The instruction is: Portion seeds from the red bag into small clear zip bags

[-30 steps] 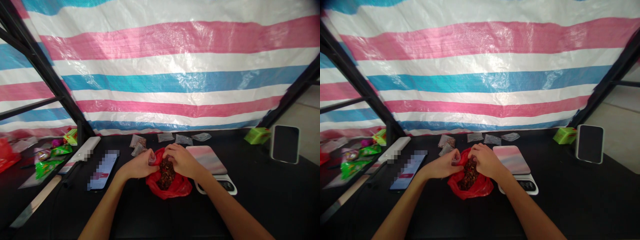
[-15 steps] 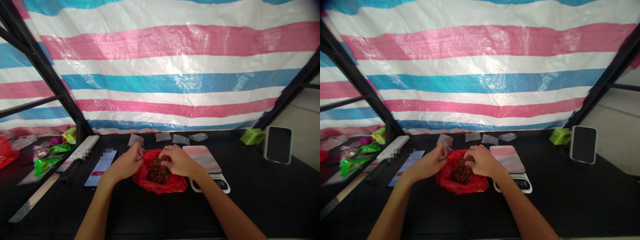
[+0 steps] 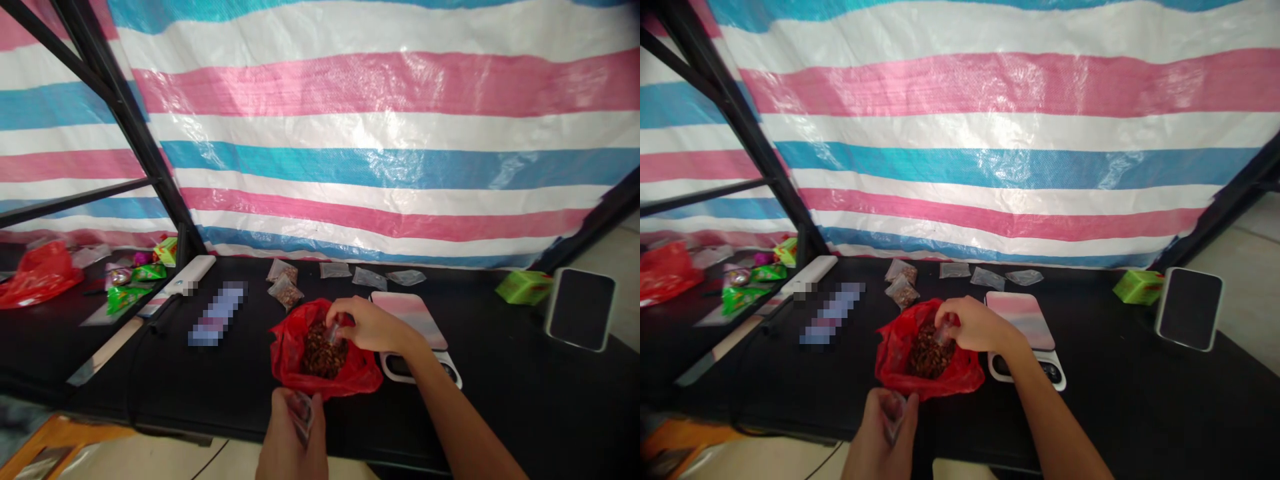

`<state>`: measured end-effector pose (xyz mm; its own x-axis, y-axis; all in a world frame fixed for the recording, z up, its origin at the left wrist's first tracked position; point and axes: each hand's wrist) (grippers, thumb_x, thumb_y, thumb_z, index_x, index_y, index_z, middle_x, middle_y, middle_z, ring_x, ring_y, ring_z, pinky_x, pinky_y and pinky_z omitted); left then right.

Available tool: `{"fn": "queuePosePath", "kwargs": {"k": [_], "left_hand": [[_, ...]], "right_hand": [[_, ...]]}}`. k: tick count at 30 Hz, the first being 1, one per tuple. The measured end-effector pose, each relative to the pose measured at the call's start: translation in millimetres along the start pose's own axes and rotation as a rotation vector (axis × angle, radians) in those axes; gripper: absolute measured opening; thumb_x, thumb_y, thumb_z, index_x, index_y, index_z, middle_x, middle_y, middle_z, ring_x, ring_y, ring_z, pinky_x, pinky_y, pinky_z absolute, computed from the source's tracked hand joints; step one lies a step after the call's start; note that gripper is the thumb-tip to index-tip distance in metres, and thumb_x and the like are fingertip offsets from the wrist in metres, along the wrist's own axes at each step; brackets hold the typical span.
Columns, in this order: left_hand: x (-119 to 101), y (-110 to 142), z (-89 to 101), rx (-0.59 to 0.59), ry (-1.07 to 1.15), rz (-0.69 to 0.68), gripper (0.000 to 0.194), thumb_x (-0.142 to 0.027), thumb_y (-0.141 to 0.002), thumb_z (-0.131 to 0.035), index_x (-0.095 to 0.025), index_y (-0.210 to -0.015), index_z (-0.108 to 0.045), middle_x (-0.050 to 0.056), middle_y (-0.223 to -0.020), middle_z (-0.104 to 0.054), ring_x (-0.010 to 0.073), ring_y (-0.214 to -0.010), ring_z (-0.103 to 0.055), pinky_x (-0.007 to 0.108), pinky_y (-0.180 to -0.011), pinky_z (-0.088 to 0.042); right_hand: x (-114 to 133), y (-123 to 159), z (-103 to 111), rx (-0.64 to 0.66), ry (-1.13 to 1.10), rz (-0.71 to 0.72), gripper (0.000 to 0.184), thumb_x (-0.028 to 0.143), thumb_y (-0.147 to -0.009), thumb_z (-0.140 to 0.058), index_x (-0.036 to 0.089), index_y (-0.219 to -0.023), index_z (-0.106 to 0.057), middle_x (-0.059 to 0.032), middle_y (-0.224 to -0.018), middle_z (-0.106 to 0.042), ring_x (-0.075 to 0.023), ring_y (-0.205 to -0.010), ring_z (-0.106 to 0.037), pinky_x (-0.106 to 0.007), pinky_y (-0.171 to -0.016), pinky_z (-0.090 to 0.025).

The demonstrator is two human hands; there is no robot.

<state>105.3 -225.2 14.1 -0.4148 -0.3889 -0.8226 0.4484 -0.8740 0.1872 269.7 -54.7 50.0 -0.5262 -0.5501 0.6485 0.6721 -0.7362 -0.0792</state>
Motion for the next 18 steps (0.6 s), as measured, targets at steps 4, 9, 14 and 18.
{"fn": "queuePosePath", "kwargs": {"k": [4, 9, 14, 18], "left_hand": [[-11.6, -14.8, 4.8, -0.006, 0.102, 0.006, 0.029, -0.054, -0.092, -0.052, -0.026, -0.088, -0.044, 0.000, -0.073, -0.062, 0.0221, -0.066, -0.062, 0.030, -0.065, -0.044], [-13.5, -16.7, -1.4, -0.016, 0.210, -0.031, 0.026, -0.039, -0.083, -0.068, -0.024, -0.087, -0.047, -0.001, -0.073, -0.061, 0.0186, -0.064, -0.060, 0.028, -0.064, -0.044], [-0.6, -18.6, -18.9, -0.147, 0.420, -0.059, 0.021, -0.024, -0.079, -0.068, -0.023, -0.085, -0.047, -0.005, -0.071, -0.052, 0.0134, -0.061, -0.054, 0.024, -0.060, -0.044], [1.7, -20.5, -23.0, -0.191, 0.572, -0.002, 0.025, -0.024, -0.076, -0.070, -0.023, -0.085, -0.047, -0.008, -0.069, -0.047, 0.0107, -0.058, -0.049, 0.021, -0.057, -0.043]], "right_hand": [[-0.2, 1.1, -1.4, 0.075, -0.147, 0.039, 0.032, 0.003, -0.079, -0.063, 0.023, -0.101, -0.074, -0.0007, -0.099, -0.076, -0.0185, -0.088, -0.070, -0.026, -0.077, -0.051], [6.4, -0.7, -5.4, 0.085, -0.122, 0.087, 0.039, 0.000, -0.074, -0.064, 0.024, -0.102, -0.076, -0.0013, -0.103, -0.075, -0.0200, -0.095, -0.069, -0.027, -0.085, -0.052], [9.2, 0.4, -6.3, 0.136, -0.167, 0.145, 0.046, -0.003, -0.073, -0.064, 0.024, -0.109, -0.076, -0.0017, -0.109, -0.074, -0.0191, -0.099, -0.069, -0.026, -0.088, -0.051], [8.2, 0.4, -7.5, 0.167, -0.148, 0.159, 0.047, -0.001, -0.075, -0.065, 0.023, -0.113, -0.076, -0.0043, -0.112, -0.072, -0.0203, -0.102, -0.068, -0.027, -0.090, -0.051]]}}
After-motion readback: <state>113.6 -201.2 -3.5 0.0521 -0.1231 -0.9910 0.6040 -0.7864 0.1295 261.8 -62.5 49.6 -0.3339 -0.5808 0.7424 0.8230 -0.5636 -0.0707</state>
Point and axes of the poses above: each hand's wrist, its own y-axis away from the middle knuckle, its own z-axis out of the back of the hand, x = y × z
